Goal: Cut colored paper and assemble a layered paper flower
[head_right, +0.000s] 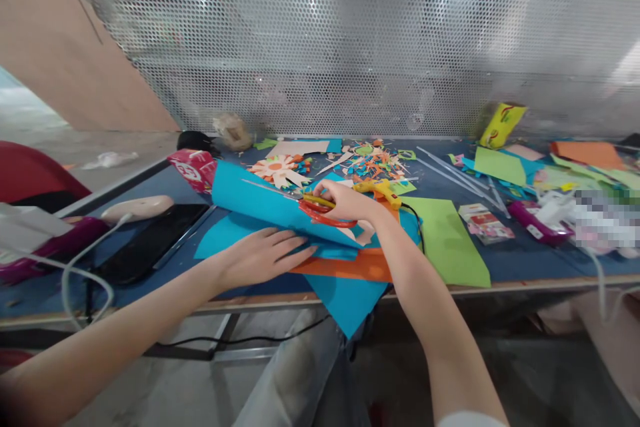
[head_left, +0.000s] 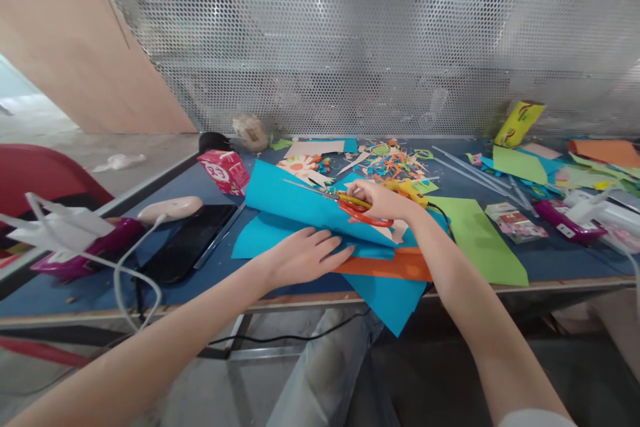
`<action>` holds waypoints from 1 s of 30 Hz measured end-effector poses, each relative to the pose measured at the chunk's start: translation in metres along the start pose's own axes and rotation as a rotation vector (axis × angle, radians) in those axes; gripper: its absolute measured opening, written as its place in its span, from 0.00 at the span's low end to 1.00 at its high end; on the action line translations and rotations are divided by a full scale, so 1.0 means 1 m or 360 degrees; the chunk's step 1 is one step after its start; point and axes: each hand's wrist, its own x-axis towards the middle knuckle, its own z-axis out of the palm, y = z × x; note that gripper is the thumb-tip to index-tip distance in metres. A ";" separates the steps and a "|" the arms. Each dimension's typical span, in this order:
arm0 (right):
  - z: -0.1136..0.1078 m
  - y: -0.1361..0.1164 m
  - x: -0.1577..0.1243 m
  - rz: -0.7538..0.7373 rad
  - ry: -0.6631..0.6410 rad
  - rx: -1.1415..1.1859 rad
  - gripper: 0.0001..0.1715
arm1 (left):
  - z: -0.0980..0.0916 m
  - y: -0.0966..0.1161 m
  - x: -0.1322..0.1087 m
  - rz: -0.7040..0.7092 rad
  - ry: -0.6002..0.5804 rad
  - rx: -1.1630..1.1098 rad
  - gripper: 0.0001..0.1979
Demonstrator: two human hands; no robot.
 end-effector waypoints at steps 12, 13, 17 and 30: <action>-0.004 0.000 -0.001 0.0010 0.0060 0.0079 0.23 | 0.002 -0.022 -0.002 -0.0016 0.0477 0.0154 0.11; -0.005 -0.003 -0.002 0.0012 0.0058 0.0094 0.23 | 0.003 -0.022 -0.003 -0.0026 0.0500 0.0130 0.11; -0.008 -0.008 -0.004 0.0015 0.0058 0.0079 0.25 | 0.005 -0.023 -0.005 -0.0143 0.0485 0.0008 0.11; -0.006 -0.007 -0.006 0.0019 0.0047 -0.0129 0.23 | -0.004 -0.015 -0.013 -0.0119 0.0042 -0.0148 0.16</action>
